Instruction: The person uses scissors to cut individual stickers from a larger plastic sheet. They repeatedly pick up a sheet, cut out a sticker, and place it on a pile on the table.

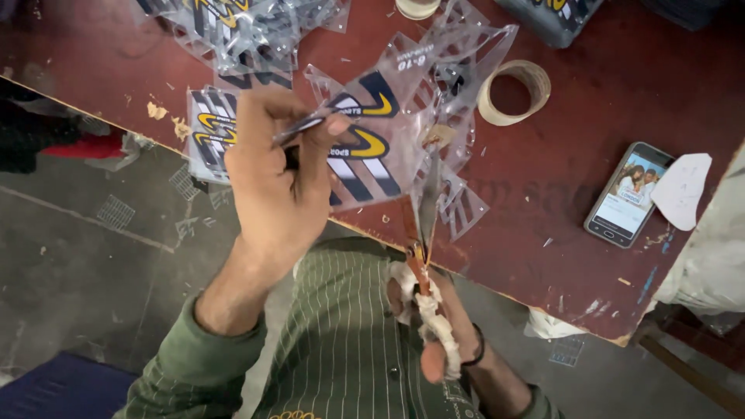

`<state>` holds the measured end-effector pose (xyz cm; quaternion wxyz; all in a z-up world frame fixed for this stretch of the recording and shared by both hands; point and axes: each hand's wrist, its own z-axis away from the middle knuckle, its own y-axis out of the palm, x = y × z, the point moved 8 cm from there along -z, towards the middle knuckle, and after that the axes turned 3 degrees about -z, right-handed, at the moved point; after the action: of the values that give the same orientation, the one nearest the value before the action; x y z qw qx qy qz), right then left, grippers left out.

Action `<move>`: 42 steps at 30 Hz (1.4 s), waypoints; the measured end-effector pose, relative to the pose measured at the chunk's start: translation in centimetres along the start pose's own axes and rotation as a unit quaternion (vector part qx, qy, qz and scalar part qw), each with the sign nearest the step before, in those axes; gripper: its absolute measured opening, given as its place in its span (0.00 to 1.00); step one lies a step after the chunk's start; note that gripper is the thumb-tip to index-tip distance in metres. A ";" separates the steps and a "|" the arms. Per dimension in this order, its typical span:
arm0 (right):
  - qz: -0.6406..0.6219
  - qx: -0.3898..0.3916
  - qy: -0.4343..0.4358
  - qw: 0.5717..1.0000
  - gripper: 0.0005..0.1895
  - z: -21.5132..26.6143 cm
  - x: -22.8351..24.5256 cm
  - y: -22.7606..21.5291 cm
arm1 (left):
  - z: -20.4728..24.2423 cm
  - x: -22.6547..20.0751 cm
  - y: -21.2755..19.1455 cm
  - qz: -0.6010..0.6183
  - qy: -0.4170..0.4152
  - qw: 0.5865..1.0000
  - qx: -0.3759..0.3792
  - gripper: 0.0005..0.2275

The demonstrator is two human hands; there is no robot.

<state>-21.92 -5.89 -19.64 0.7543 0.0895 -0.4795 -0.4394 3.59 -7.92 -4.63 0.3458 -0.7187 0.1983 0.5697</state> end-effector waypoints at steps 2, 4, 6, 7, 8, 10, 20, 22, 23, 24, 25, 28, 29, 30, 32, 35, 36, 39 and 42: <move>-0.041 -0.024 -0.015 0.999 0.21 -0.1 0.0 -0.1 | 0.7 0.7 0.1 -0.034 0.029 0.999 -0.007 0.10; -0.085 -0.047 -0.029 0.995 0.20 -0.1 0.1 -0.3 | 1.0 0.7 0.2 -0.070 0.057 0.996 -0.012 0.11; 0.084 -0.014 -0.171 0.982 0.31 0.3 2.5 0.7 | 0.8 0.4 0.2 -0.048 0.059 0.997 -0.010 0.10; 0.084 -0.015 -0.171 0.982 0.31 0.4 1.3 0.0 | 0.9 0.4 0.2 -0.048 0.059 0.997 -0.009 0.10; 0.093 -0.018 -0.201 0.975 0.24 0.7 0.5 -0.7 | 1.0 0.5 0.4 -0.040 0.056 0.998 -0.005 0.10; 0.103 -0.020 -0.229 0.968 0.19 1.0 -0.7 -1.3 | 1.1 0.8 0.6 -0.031 0.053 0.998 -0.003 0.10; -0.059 -0.008 -0.183 0.981 0.31 0.1 -0.2 0.4 | 2.9 2.0 1.5 -0.012 -0.012 0.999 0.041 0.10; -0.118 -0.045 -0.171 0.977 0.31 0.1 -2.8 -1.8 | 3.2 2.4 1.3 -0.008 -0.023 0.999 0.040 0.10; -0.063 -0.037 -0.200 0.977 0.27 0.3 -3.0 -2.1 | 3.2 2.5 1.1 -0.008 -0.025 0.999 0.035 0.10; -0.007 -0.030 -0.228 0.973 0.24 0.5 -3.2 -2.4 | 3.2 2.5 0.8 -0.008 -0.028 0.999 0.029 0.10; -0.006 -0.026 -0.225 0.974 0.24 0.4 -3.0 -1.9 | 3.4 2.5 0.6 -0.010 -0.029 0.999 0.025 0.10; -0.033 -0.011 -0.246 0.969 0.21 0.1 -1.6 -1.1 | 3.6 2.7 0.5 -0.018 -0.041 0.998 0.035 0.09; -0.048 0.014 -0.258 0.965 0.19 0.4 -1.0 -0.8 | 4.0 2.7 0.7 -0.014 -0.041 0.998 0.050 0.09; -0.064 0.040 -0.269 0.960 0.20 0.7 -0.5 -0.5 | 4.4 2.8 0.9 -0.009 -0.040 0.997 0.066 0.09; -0.099 -0.070 -0.153 0.981 0.21 0.3 -5.7 -6.4 | 5.0 3.1 0.9 -0.013 -0.048 0.994 0.095 0.09; -0.092 -0.142 -0.071 0.983 0.23 0.2 -5.8 -7.0 | 5.0 3.7 0.4 -0.036 -0.084 0.989 0.116 0.08; -0.053 -0.101 -0.107 0.988 0.25 0.0 -3.6 -5.1 | 4.8 4.1 -0.1 -0.056 -0.114 0.986 0.107 0.09; -0.102 -0.004 -0.122 0.987 0.19 -0.7 -1.8 -1.9 | 4.3 4.4 -1.1 -0.058 -0.137 0.982 0.117 0.10; -0.064 -0.068 -0.072 0.993 0.22 -1.2 -3.6 -3.3 | 4.8 4.9 -1.2 -0.005 -0.126 0.983 0.133 0.10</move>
<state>-23.43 -5.52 -24.37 0.6926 0.0365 -0.4949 -0.5235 2.43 -3.09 -9.48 0.4635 -0.5896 0.2231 0.6227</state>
